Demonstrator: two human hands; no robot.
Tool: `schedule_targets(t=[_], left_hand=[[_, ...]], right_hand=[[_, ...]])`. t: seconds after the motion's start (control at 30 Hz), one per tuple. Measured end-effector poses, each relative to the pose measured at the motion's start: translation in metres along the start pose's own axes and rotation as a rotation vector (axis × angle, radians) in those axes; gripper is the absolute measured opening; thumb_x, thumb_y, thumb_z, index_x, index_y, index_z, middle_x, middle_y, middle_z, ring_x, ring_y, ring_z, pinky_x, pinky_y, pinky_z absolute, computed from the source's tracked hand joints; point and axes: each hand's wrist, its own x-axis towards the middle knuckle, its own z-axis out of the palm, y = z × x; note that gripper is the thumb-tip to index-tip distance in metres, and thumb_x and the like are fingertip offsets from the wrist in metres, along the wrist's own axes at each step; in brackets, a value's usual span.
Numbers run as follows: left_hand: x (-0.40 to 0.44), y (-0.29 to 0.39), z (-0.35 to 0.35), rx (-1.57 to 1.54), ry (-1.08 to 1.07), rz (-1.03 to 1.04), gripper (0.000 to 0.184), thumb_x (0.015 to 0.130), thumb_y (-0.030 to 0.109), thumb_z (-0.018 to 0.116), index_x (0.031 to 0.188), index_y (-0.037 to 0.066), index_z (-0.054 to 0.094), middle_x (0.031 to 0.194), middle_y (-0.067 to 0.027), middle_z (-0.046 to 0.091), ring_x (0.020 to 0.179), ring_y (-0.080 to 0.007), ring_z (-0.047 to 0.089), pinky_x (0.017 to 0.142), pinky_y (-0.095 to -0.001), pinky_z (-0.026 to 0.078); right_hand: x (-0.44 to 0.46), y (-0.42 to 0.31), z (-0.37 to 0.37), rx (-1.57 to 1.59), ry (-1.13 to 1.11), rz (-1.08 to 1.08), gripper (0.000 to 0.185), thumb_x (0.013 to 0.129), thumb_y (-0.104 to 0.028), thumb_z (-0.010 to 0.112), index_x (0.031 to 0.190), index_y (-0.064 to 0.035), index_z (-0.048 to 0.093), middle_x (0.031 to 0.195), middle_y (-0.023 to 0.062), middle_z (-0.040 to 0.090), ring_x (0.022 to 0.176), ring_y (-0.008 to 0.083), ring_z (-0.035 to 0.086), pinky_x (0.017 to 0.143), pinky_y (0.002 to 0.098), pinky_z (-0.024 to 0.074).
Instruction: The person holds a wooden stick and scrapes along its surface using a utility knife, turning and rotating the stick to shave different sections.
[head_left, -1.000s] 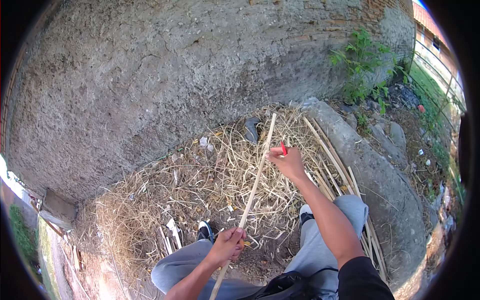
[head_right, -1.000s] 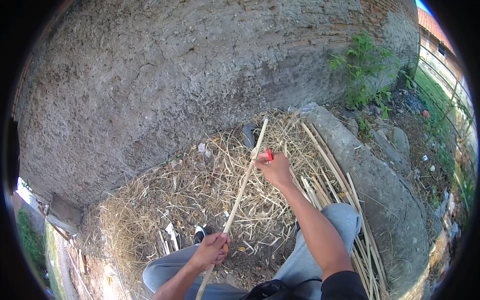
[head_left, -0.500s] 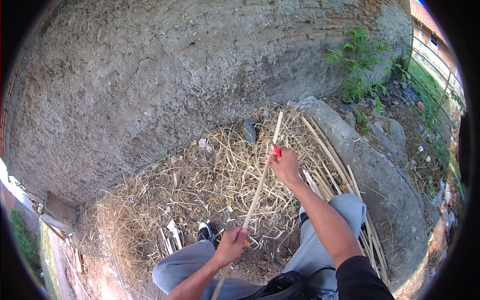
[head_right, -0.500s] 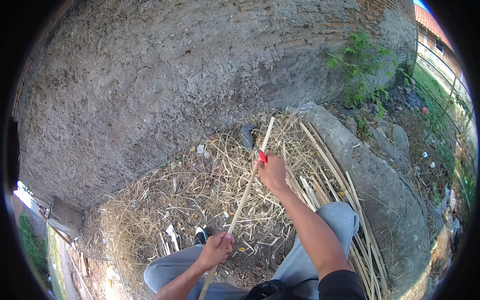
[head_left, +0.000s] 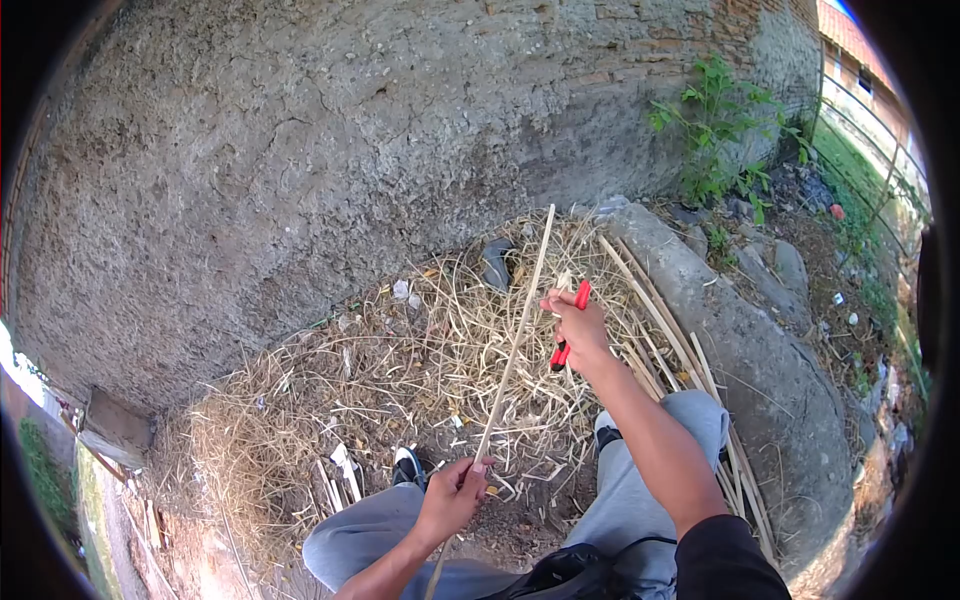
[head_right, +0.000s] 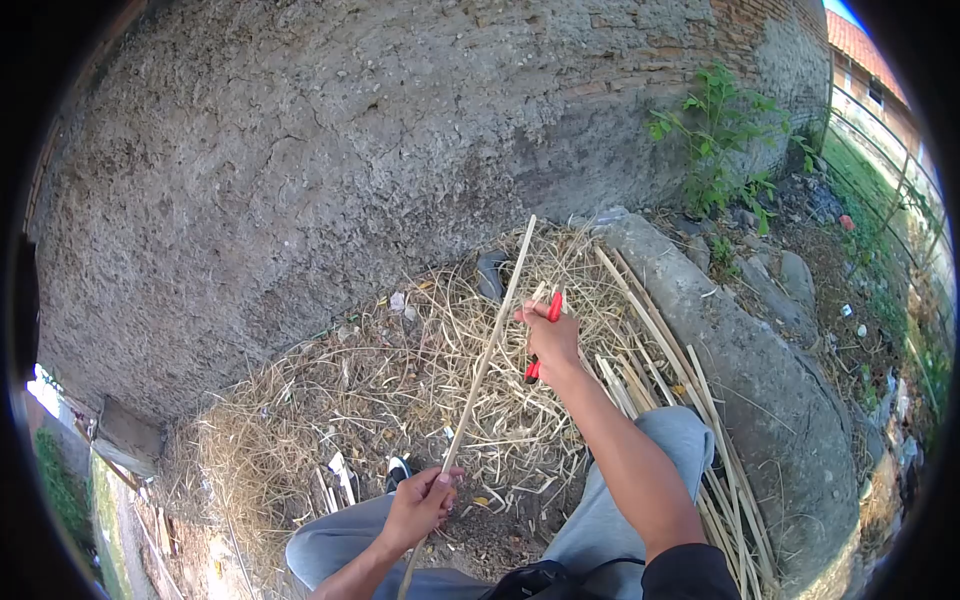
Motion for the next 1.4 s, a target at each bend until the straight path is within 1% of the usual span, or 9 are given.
schedule_targets(t=[0.1, 0.23, 0.4, 0.47, 0.6, 0.77, 1.1, 1.3, 1.4], left_hand=[[0.001, 0.004, -0.002, 0.017, -0.004, -0.04, 0.032, 0.105, 0.024, 0.046, 0.122, 0.0, 0.059, 0.072, 0.0021, 0.049, 0.054, -0.0021, 0.039, 0.047, -0.0189, 0.034], [0.002, 0.01, 0.001, -0.023, 0.036, -0.068, 0.031, 0.103, 0.022, 0.05, 0.122, 0.0, 0.061, 0.069, 0.0033, 0.049, 0.054, -0.0018, 0.04, 0.046, -0.0197, 0.034], [0.0, 0.017, 0.007, -0.074, 0.059, -0.098, 0.03, 0.101, 0.022, 0.055, 0.12, 0.001, 0.064, 0.067, 0.005, 0.049, 0.053, -0.0014, 0.041, 0.045, -0.0198, 0.035], [0.001, 0.016, 0.008, -0.092, 0.062, -0.094, 0.03, 0.1, 0.021, 0.057, 0.121, 0.002, 0.064, 0.067, 0.0052, 0.05, 0.053, -0.0012, 0.042, 0.044, -0.0194, 0.035], [0.001, 0.016, 0.01, -0.091, 0.056, -0.082, 0.03, 0.098, 0.019, 0.06, 0.123, 0.002, 0.064, 0.068, 0.005, 0.052, 0.053, -0.001, 0.043, 0.045, -0.019, 0.036], [0.003, 0.019, 0.014, -0.057, 0.057, -0.071, 0.03, 0.098, 0.017, 0.061, 0.12, -0.002, 0.064, 0.068, 0.0026, 0.052, 0.053, -0.0031, 0.046, 0.046, -0.02, 0.039], [0.003, 0.02, 0.015, -0.02, 0.051, -0.08, 0.028, 0.097, 0.016, 0.062, 0.118, -0.002, 0.065, 0.067, 0.0025, 0.054, 0.054, -0.0033, 0.049, 0.046, -0.0196, 0.042], [0.005, 0.014, 0.015, 0.017, 0.035, 0.001, 0.029, 0.095, 0.017, 0.065, 0.116, -0.002, 0.066, 0.069, 0.0021, 0.056, 0.054, -0.0028, 0.049, 0.047, -0.0194, 0.042], [0.013, 0.006, 0.008, 0.021, -0.053, -0.013, 0.032, 0.096, 0.023, 0.064, 0.115, -0.002, 0.066, 0.073, 0.0017, 0.059, 0.058, -0.0031, 0.051, 0.053, -0.0207, 0.046]], right_hand=[[-0.01, 0.004, 0.002, -0.102, 0.009, 0.1, 0.025, 0.093, -0.016, 0.064, 0.113, -0.0004, 0.06, 0.101, 0.0127, 0.07, 0.046, 0.0067, 0.039, 0.043, 0.0224, 0.0355], [-0.016, 0.001, 0.002, -0.152, -0.192, 0.229, 0.029, 0.093, -0.022, 0.066, 0.113, -0.0021, 0.06, 0.1, 0.0123, 0.072, 0.043, 0.0065, 0.038, 0.043, 0.0232, 0.0345], [-0.025, -0.008, 0.005, -0.111, -0.223, 0.185, 0.025, 0.091, -0.021, 0.068, 0.109, -0.0044, 0.065, 0.093, 0.0085, 0.073, 0.045, 0.0053, 0.039, 0.045, 0.0221, 0.0342], [-0.025, -0.009, 0.005, -0.111, -0.221, 0.135, 0.022, 0.089, -0.016, 0.071, 0.104, 0.0003, 0.068, 0.089, 0.0077, 0.072, 0.045, 0.0057, 0.041, 0.042, 0.0236, 0.0334], [-0.023, -0.008, 0.003, -0.133, -0.213, 0.106, 0.02, 0.088, -0.013, 0.071, 0.103, 0.0009, 0.069, 0.088, 0.0072, 0.072, 0.045, 0.0053, 0.042, 0.041, 0.0229, 0.0327], [-0.023, -0.011, 0.001, -0.142, -0.257, 0.102, 0.019, 0.091, -0.013, 0.068, 0.105, -0.0007, 0.069, 0.088, 0.0039, 0.072, 0.047, 0.0046, 0.041, 0.042, 0.0222, 0.0334], [-0.022, -0.012, 0.002, -0.127, -0.23, 0.13, 0.017, 0.09, -0.01, 0.069, 0.102, 0.0018, 0.07, 0.087, 0.0055, 0.071, 0.047, 0.0064, 0.04, 0.043, 0.0228, 0.0326], [-0.021, -0.011, 0.002, -0.14, -0.251, 0.109, 0.015, 0.092, -0.008, 0.064, 0.102, 0.0018, 0.069, 0.09, 0.0062, 0.071, 0.047, 0.0068, 0.039, 0.043, 0.0232, 0.0329], [-0.019, -0.01, 0.002, -0.138, -0.25, 0.095, 0.015, 0.093, -0.007, 0.062, 0.102, 0.0018, 0.069, 0.091, 0.0069, 0.071, 0.047, 0.0074, 0.039, 0.044, 0.0232, 0.033]])
